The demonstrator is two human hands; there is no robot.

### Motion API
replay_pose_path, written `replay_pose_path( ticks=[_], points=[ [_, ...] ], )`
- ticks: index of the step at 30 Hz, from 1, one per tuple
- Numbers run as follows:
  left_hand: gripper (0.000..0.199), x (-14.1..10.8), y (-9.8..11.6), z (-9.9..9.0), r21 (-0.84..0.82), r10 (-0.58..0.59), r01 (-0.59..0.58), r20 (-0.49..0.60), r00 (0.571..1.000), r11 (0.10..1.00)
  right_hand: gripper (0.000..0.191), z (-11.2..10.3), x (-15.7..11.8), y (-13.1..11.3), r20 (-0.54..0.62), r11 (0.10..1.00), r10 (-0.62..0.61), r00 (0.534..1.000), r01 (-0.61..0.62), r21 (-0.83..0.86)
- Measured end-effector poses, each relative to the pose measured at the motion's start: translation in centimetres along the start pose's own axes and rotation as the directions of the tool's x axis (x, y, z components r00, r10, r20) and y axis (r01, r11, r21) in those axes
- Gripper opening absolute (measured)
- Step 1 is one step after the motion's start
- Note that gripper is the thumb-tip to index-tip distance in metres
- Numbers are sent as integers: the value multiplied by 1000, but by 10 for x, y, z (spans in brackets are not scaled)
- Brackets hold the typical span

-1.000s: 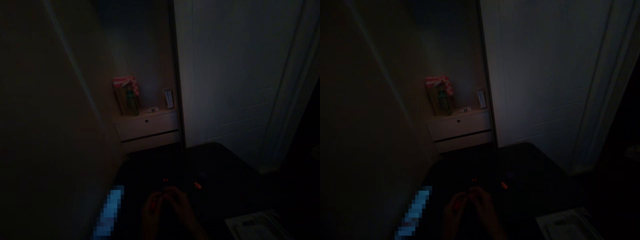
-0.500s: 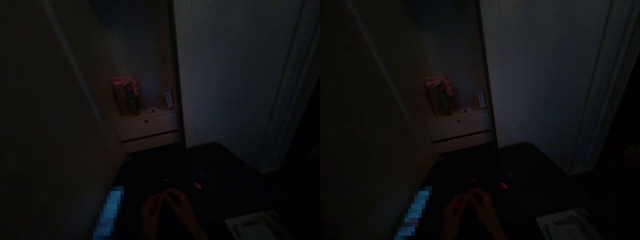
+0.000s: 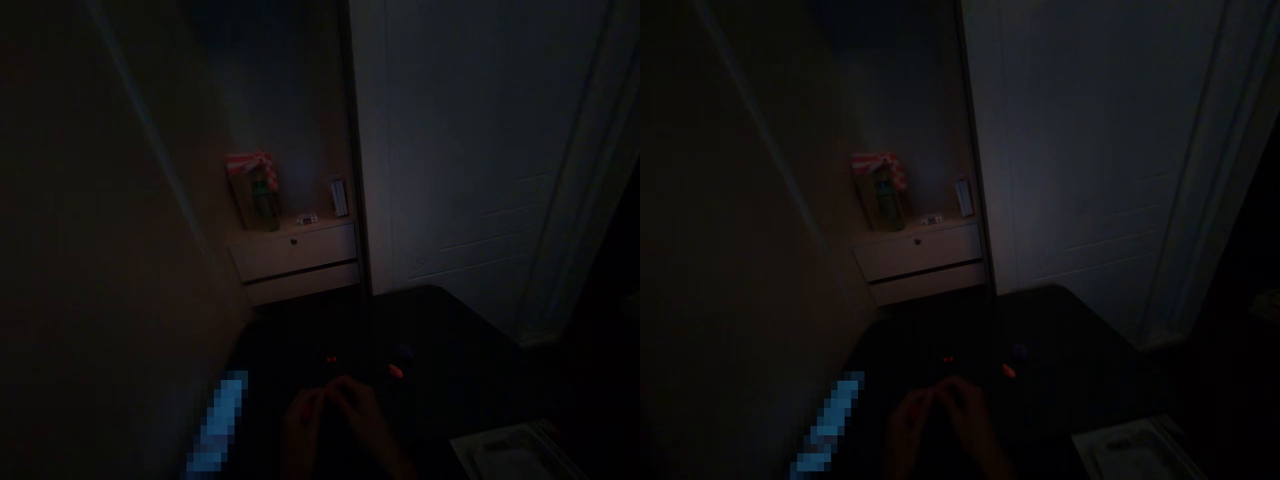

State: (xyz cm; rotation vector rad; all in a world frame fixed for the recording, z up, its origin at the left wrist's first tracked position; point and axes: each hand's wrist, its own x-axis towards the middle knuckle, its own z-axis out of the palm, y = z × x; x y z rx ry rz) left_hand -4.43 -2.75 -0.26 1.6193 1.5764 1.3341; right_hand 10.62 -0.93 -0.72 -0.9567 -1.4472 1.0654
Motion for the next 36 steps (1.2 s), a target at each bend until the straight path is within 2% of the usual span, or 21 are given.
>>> replay_pose_path(
  ticks=[5,10,18,24,30,36],
  points=[
    [61,0,2,0,-35,0,0,-7,1000,999,31,1,0,-1,7,1000,3,1000,-3,11],
    [61,-1,1,-1,3,14,-14,11,1000,1000,29,2,0,-2,2,999,33,999,-33,7],
    [56,-1,-1,-1,-3,5,-5,18,1000,1000,29,1,-3,4,49,997,-68,997,69,-24],
    [54,0,0,-2,-20,-1,1,10,1000,1000,28,2,-3,4,57,999,-44,997,45,-17],
    [61,-2,-1,-1,-41,-42,43,18,999,998,24,3,-1,9,39,1000,-26,999,26,-6],
    [71,0,-8,2,-38,-99,97,-50,994,995,23,4,-1,9,52,999,-30,998,28,25]
  ],
)
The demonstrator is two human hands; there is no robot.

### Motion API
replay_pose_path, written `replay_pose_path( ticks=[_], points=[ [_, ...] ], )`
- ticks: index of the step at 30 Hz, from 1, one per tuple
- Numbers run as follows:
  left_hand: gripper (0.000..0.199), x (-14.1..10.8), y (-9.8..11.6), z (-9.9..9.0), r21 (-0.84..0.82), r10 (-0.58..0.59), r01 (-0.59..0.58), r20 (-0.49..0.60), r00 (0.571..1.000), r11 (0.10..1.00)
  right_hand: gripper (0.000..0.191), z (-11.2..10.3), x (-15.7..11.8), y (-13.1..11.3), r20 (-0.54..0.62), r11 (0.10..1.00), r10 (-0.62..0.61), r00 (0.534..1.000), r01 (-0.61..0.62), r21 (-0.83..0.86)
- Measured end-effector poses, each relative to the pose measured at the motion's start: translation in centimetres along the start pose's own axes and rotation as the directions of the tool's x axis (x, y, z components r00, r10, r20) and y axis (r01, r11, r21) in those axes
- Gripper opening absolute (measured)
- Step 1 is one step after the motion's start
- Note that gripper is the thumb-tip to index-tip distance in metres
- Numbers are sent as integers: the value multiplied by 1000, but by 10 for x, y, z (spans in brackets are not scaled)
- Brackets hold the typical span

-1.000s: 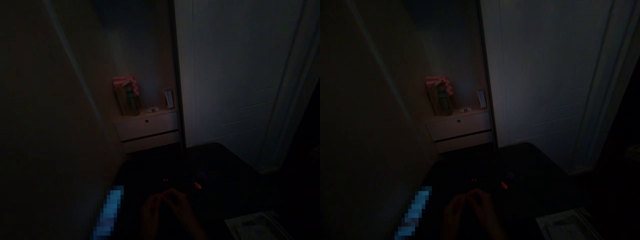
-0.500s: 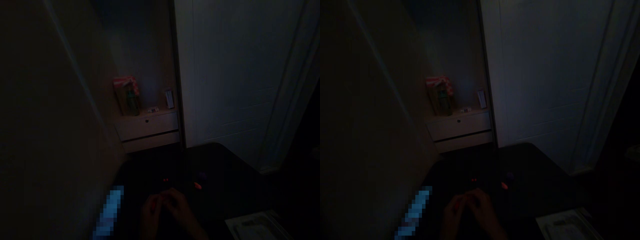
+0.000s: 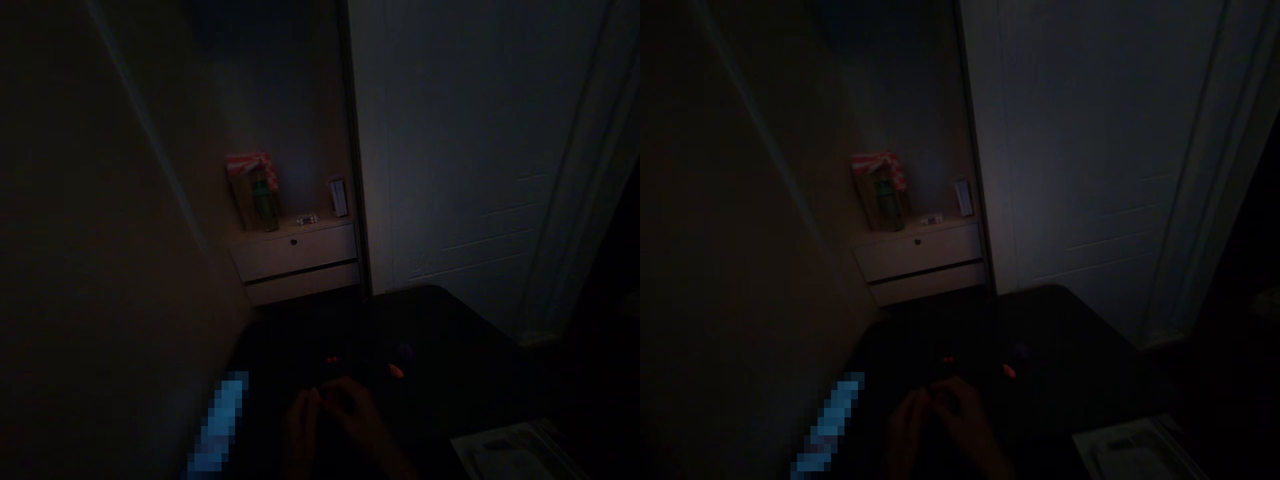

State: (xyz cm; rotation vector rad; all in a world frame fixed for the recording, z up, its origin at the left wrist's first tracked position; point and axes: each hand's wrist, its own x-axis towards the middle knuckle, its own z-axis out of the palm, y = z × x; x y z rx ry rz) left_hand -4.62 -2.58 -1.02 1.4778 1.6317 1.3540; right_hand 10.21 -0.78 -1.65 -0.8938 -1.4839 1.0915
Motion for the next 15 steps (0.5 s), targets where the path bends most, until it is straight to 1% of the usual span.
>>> replay_pose_path(
  ticks=[6,9,15],
  points=[
    [68,0,3,-1,4,9,-9,31,999,1000,20,0,-2,-7,33,1000,-19,999,20,-4],
    [66,0,6,-1,1,26,-26,50,998,1000,18,-1,-3,-7,21,999,-42,999,42,-28],
    [60,1,2,-2,25,36,-37,33,999,999,13,-2,-1,-7,18,998,-42,999,43,-51]
  ],
)
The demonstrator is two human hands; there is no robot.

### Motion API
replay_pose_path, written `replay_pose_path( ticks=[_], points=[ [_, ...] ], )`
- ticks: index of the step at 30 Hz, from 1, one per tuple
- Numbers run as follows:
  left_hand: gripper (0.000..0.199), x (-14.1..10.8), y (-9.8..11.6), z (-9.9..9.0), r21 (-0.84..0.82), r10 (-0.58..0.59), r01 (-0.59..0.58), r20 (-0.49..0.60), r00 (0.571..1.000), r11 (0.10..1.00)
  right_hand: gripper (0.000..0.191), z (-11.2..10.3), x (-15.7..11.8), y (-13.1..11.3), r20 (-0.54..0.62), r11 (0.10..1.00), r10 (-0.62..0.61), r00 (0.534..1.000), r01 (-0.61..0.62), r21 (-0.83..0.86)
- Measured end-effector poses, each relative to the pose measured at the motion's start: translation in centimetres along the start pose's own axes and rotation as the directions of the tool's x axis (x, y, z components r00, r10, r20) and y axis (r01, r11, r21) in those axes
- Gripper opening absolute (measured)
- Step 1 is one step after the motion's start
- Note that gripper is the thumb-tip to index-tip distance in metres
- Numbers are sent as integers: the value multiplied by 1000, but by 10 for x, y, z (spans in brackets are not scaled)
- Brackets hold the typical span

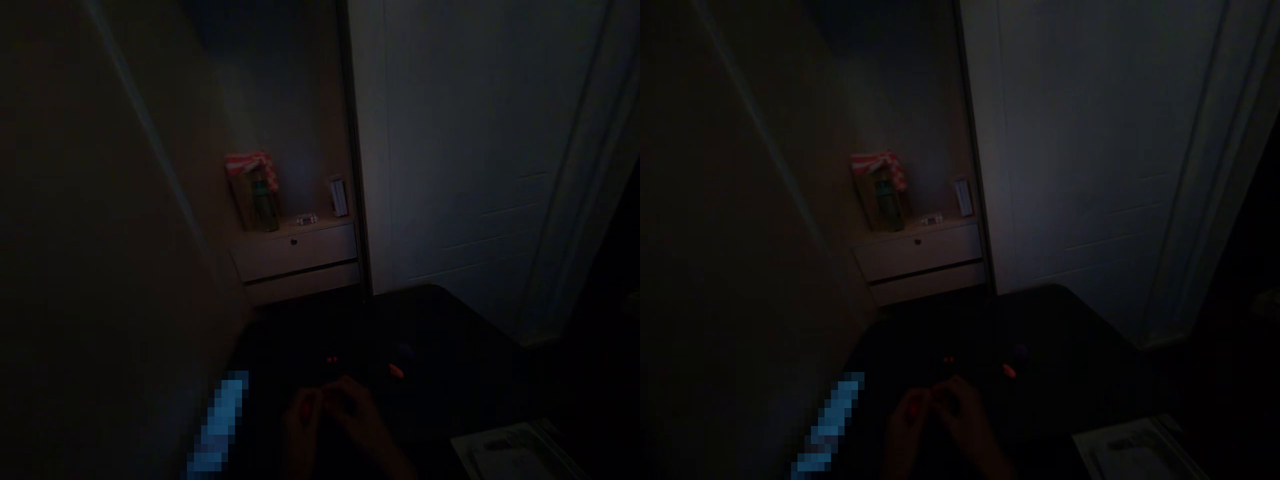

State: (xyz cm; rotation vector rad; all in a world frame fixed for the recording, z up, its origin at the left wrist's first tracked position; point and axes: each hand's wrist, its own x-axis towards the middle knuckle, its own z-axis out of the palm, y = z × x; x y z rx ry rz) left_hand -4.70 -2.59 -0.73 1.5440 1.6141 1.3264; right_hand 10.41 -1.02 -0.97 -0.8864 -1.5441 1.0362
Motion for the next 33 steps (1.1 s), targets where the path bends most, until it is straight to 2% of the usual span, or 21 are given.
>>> replay_pose_path(
  ticks=[5,15,18,22,27,33],
  points=[
    [60,0,-3,1,-14,1,-2,-57,998,1000,16,-1,0,-5,-3,1000,6,1000,-6,13],
    [61,0,-1,0,-15,8,-8,13,1000,1000,36,4,0,15,-23,997,81,996,-80,21],
    [60,-1,-2,0,-16,36,-35,45,998,999,37,3,-1,9,-34,996,70,997,-68,54],
    [61,-2,-2,0,-20,56,-56,21,998,998,36,1,-2,0,-42,997,56,998,-55,46],
    [62,-2,6,-1,-45,56,-56,14,998,997,35,1,-1,4,-42,998,46,998,-45,33],
    [64,-2,13,-2,-2,55,-55,25,998,998,39,2,0,6,-76,998,60,995,-58,20]
  ],
)
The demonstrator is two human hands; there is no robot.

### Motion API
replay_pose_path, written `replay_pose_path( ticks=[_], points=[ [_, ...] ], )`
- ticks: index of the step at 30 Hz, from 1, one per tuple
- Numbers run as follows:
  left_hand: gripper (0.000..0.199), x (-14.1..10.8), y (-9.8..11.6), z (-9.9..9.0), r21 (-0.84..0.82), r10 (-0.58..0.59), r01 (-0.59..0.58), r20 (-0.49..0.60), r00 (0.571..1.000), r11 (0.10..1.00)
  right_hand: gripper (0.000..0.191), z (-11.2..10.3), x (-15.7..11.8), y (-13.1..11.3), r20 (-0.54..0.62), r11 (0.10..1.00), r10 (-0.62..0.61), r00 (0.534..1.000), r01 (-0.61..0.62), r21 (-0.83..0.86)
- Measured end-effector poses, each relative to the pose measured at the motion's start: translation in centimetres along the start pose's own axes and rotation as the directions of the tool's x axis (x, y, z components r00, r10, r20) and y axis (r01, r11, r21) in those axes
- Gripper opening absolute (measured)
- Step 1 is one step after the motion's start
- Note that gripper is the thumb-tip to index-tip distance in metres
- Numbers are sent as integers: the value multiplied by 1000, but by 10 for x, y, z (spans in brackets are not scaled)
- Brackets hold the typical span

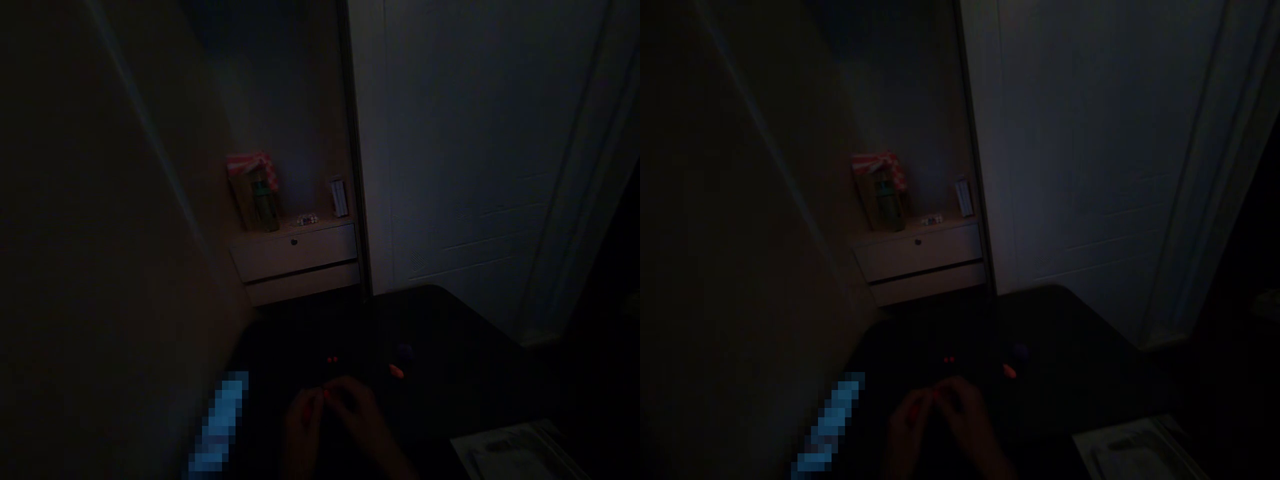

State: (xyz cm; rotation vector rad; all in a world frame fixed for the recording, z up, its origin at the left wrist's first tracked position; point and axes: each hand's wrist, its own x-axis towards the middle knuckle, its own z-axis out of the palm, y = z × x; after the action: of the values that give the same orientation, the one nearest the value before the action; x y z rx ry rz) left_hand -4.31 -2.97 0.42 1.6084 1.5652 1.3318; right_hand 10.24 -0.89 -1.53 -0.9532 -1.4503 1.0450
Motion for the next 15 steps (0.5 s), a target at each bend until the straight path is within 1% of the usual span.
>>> replay_pose_path(
  ticks=[6,10,15],
  points=[
    [62,0,-6,1,4,16,-16,2,1000,1000,33,-2,0,-3,24,999,-39,999,39,-12],
    [62,1,-7,1,14,24,-24,1,1000,1000,33,-3,0,-6,34,999,-44,998,44,-16],
    [59,0,-6,1,34,43,-43,-10,999,998,29,-4,0,-8,20,998,-55,998,55,-22]
  ],
)
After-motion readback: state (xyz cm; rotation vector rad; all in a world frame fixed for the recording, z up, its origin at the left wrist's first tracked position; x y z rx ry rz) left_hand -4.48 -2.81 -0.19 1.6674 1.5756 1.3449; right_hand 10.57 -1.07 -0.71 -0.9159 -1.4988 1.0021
